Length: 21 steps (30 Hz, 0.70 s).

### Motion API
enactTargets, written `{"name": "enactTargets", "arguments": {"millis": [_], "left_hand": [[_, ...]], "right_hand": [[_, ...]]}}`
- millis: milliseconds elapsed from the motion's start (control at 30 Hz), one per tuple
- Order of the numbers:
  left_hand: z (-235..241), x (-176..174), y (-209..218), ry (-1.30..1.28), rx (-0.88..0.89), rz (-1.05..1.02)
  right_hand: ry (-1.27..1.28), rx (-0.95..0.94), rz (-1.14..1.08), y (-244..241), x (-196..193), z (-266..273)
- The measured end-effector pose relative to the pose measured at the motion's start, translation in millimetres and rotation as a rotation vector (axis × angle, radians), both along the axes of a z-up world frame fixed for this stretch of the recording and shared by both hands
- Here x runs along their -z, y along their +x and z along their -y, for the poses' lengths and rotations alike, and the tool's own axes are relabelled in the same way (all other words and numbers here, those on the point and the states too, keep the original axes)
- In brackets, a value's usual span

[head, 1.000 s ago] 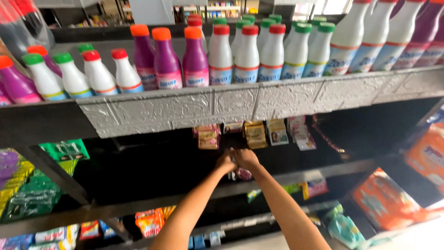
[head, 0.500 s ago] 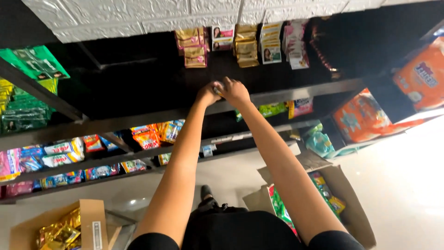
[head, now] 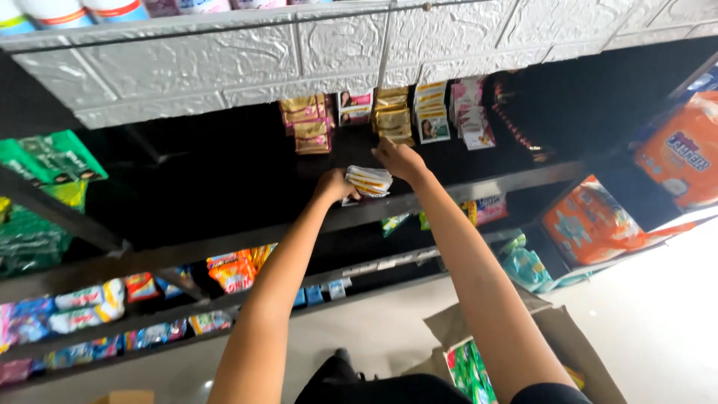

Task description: Taking various sachet products off store shelves and placing them into a cardboard box.

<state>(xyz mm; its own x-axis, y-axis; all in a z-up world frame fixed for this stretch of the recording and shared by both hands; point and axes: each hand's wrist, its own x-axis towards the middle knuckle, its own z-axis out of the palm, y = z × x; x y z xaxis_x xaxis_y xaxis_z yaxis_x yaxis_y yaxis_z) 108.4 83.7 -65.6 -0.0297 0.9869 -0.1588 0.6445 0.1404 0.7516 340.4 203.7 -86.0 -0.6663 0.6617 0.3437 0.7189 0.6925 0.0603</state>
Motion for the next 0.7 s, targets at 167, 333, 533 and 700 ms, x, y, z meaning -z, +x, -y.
{"name": "enactTargets", "arguments": {"millis": [167, 333, 533, 700], "left_hand": [[-78.4, 26.2, 6.2, 0.179, 0.033, -0.133], [-134.5, 41.6, 24.9, 0.226, -0.008, -0.099], [-112.1, 30.4, 32.1, 0.152, -0.013, -0.1], [-100.0, 19.9, 39.8, 0.143, -0.033, -0.159]], "right_hand": [[-0.082, 0.293, -0.178, 12.9, -33.3, -30.2], [0.252, 0.103, 0.08, 22.8, 15.7, -144.5], [0.046, 0.144, -0.021, 14.1, 27.5, -168.5], [0.291, 0.182, 0.062, 3.5, 41.6, -204.4]]}}
